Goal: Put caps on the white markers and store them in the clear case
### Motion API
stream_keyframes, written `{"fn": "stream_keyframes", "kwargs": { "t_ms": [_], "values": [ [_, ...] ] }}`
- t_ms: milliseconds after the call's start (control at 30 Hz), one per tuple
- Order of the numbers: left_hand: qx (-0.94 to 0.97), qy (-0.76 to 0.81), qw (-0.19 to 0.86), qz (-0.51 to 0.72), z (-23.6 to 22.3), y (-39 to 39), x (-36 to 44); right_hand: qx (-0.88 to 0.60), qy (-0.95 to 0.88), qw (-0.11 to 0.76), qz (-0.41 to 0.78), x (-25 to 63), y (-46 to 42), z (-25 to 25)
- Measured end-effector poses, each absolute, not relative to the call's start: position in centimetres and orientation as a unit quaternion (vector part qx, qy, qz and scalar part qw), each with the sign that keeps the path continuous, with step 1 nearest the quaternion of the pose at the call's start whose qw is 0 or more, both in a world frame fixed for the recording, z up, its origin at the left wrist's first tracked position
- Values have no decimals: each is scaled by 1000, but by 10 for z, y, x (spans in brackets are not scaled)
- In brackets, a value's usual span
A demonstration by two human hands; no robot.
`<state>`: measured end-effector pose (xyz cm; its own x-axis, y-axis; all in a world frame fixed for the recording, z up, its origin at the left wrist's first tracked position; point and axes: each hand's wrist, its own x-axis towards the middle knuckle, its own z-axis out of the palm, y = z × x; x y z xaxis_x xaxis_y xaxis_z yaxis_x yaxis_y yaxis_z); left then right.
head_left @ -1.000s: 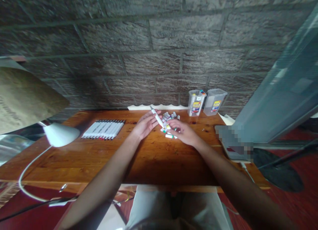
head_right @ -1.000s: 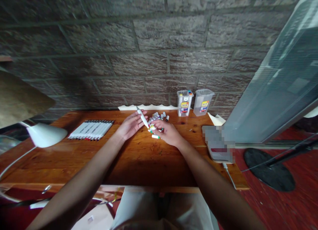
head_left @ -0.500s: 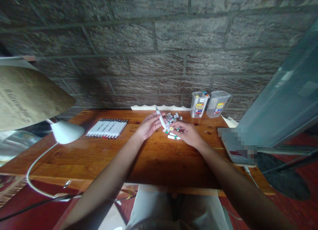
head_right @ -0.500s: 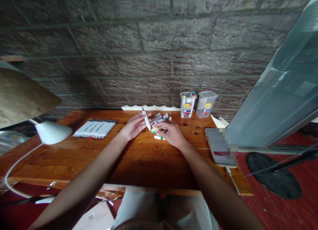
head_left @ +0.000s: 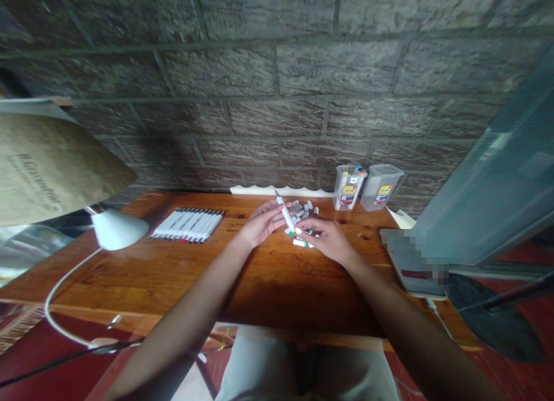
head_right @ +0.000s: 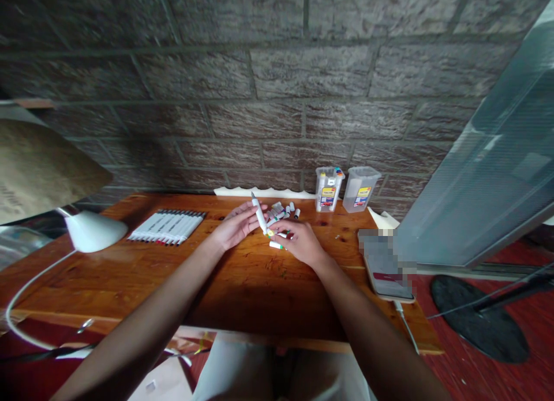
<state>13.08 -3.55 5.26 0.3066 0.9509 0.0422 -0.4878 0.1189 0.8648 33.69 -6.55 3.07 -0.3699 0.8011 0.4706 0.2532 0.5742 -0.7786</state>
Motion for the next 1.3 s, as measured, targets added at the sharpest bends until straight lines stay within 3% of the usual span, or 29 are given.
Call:
{"fn": "stream_keyframes", "kwargs": {
  "t_ms": [800,1300],
  "values": [
    [430,287,692,503,54,-39,133,-333,-774,471,263,338,-65,33],
    [581,294,659,377,51,-49,137,-355,-619,567,412,337,-60,37]
  ]
}}
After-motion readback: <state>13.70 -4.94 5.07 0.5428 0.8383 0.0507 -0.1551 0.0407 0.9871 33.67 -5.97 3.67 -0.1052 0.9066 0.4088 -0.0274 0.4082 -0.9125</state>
